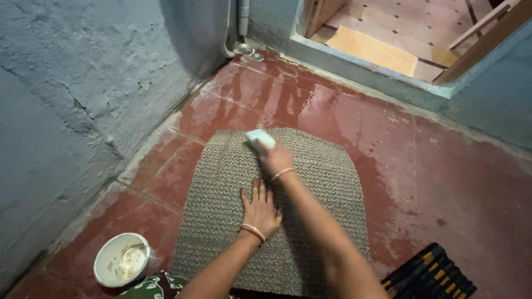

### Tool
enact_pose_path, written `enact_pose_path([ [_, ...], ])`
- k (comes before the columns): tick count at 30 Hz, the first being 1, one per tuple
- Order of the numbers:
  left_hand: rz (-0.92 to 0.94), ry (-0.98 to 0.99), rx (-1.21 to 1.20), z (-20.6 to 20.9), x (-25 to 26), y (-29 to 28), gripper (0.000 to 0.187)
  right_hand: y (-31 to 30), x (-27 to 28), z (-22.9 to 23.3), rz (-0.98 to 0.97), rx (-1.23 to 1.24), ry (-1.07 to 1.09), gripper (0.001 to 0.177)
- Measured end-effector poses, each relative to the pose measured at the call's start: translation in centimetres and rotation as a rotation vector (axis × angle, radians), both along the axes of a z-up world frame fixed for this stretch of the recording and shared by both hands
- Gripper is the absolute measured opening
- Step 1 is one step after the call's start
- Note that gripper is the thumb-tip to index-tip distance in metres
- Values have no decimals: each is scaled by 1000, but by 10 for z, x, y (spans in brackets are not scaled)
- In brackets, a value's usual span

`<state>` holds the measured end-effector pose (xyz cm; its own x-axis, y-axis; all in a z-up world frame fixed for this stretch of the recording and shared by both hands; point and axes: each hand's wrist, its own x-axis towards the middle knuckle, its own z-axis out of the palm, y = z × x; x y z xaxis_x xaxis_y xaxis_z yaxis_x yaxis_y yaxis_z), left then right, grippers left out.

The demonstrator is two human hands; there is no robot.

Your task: The person scrubs a small carpet on the floor by rubbing a cleaning block over its surface by hand.

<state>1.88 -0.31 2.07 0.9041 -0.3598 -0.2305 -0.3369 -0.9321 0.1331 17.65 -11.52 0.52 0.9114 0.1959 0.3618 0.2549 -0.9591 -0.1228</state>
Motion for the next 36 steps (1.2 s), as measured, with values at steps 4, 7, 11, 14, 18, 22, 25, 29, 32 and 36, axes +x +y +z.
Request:
enact_pose_path([
  [4, 30, -148, -155, -1, -1, 2, 86, -101, -4, -6, -238, 144, 20, 45],
  [7, 5, -76, -187, 7, -8, 7, 89, -144, -31, -15, -452, 154, 136, 45],
  [11, -46, -76, -174, 9, -14, 9, 89, -163, -74, -29, -515, 159, 135, 59],
  [14, -60, -120, -173, 4, -26, 13, 91, -163, -117, -37, -504, 139, 80, 62],
  [18, -61, -115, -154, 0, -46, 15, 89, -142, -165, -31, -554, 22, 105, 65],
  [22, -70, -132, -164, 0, -64, 17, 89, -129, -190, -21, -588, -35, 109, 67],
  [25, -67, -124, -140, 5, -77, 19, 89, -123, -202, -20, -554, -36, 60, 69],
  [29, -52, -104, -120, 20, -89, 21, 87, -119, -209, -21, -569, -80, 78, 70],
  [32, -63, -49, -60, 28, -88, 18, 87, -113, -209, -21, -574, -98, 20, 66],
  [36, 48, 42, -238, 13, -56, 13, 76, -87, -206, -10, -556, 14, -24, 61],
])
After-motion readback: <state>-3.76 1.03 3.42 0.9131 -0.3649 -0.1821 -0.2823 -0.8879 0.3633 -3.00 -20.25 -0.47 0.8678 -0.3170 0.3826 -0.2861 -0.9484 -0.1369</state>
